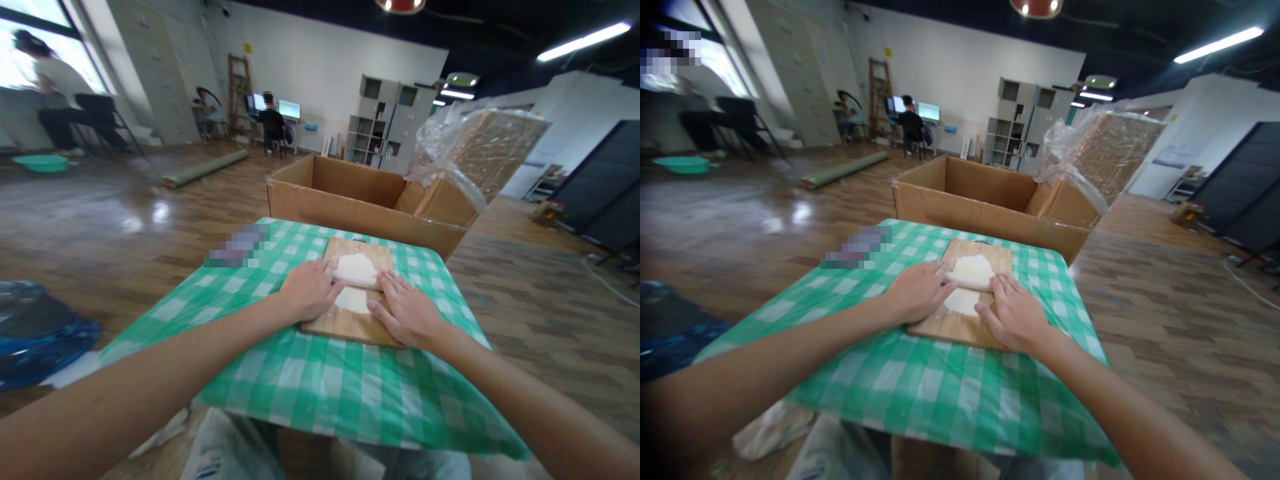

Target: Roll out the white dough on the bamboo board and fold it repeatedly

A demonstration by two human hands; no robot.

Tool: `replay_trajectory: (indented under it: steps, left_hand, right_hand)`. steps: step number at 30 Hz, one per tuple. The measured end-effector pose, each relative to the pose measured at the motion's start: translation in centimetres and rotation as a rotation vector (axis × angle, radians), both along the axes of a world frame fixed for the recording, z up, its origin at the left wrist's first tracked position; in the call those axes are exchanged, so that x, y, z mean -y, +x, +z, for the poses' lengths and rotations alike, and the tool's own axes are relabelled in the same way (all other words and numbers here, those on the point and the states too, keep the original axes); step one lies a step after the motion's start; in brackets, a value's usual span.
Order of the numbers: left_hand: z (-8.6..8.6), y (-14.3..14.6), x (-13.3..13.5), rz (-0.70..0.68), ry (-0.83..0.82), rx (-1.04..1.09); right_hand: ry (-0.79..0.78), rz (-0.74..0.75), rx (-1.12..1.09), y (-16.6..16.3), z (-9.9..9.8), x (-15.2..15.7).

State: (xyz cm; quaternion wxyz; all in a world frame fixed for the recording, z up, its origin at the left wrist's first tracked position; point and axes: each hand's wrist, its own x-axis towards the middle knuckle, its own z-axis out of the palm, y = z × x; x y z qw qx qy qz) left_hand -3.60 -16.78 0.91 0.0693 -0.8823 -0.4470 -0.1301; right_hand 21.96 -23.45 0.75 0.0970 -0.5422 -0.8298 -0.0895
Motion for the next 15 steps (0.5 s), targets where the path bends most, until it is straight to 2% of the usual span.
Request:
replay_trajectory:
  steps: [3, 7, 10, 15]
  left_hand:
    - [-0.2, 0.9, -2.3, 0.038, -0.008, -0.007]
    - [-0.2, 2.3, -6.1, 0.099, -0.067, -0.018]
    - [-0.1, 3.0, -9.3, 0.131, -0.123, -0.015]
    - [-0.1, 3.7, -14.7, 0.085, -0.184, -0.056]
  right_hand:
    - [-0.039, -0.054, 0.003, -0.3, 0.1, -2.5]
    - [-0.093, -0.076, -0.009, 0.1, -0.2, -7.5]
    - [-0.145, -0.049, -0.004, 0.8, -0.3, -11.4]
    - [-0.128, 0.02, 0.128, 1.6, -0.4, -16.2]
